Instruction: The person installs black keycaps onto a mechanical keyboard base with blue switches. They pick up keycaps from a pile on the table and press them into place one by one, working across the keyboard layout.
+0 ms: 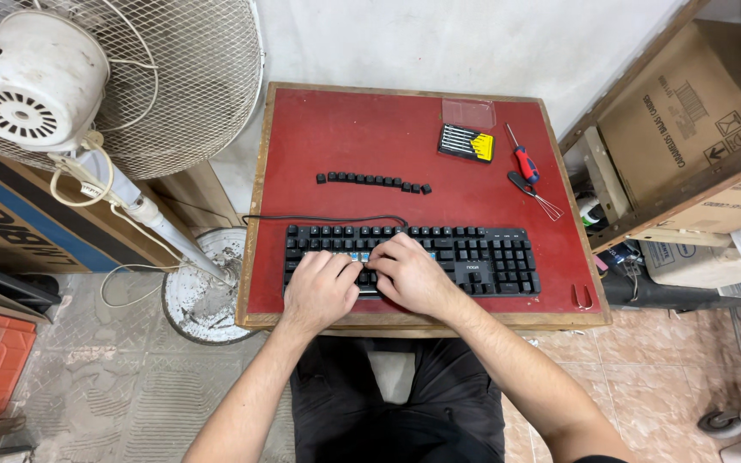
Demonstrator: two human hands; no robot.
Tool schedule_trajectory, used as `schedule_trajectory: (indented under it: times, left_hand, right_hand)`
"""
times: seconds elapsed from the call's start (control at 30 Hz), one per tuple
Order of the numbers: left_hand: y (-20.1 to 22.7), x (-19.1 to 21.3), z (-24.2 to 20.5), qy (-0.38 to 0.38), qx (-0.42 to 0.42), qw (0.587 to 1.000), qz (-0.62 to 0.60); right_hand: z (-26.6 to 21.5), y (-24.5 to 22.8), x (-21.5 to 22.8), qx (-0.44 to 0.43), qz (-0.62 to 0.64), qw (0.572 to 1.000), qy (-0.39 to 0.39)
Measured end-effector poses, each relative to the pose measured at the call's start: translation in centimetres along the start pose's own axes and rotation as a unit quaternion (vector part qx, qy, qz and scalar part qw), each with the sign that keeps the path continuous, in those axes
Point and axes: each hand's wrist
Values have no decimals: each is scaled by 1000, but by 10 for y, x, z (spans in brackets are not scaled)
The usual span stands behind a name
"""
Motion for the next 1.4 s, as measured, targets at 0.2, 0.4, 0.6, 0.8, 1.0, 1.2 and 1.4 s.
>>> schedule_trajectory:
  times: [0.2,0.4,0.6,0.8,1.0,1.2,1.4]
  left_hand:
    - [-2,14,15,-41,47,997,-43]
    - [-68,-35,55,-129,132,983,-17]
    - [-135,-98,69,-227,181,957,13]
    - [-144,-118,69,-327,196,924,9]
    - [-148,-87,64,-343,195,919,-16]
    - [-140,-15,67,-256,204,939,-105]
    - [-105,54,28,-244,165,940,-170]
  right_hand:
    - [-3,2,5,11,-14,1000,13]
    - [5,20,21,-12,46,999,5]
    - [5,156,66,-215,-148,964,52]
    - [7,207,63,-275,-134,952,-28]
    - [7,201,62,-263,-127,956,-20]
    - [-1,154,79,-247,-16,968,46]
    - [-28,53,89,-166,15,985,35]
Point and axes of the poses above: each hand's wrist, its own z-axis towards the middle knuckle, its own x-axis out of the back of the hand, y = z × x, and after that the axes turned 14 degrees about z, right-handed
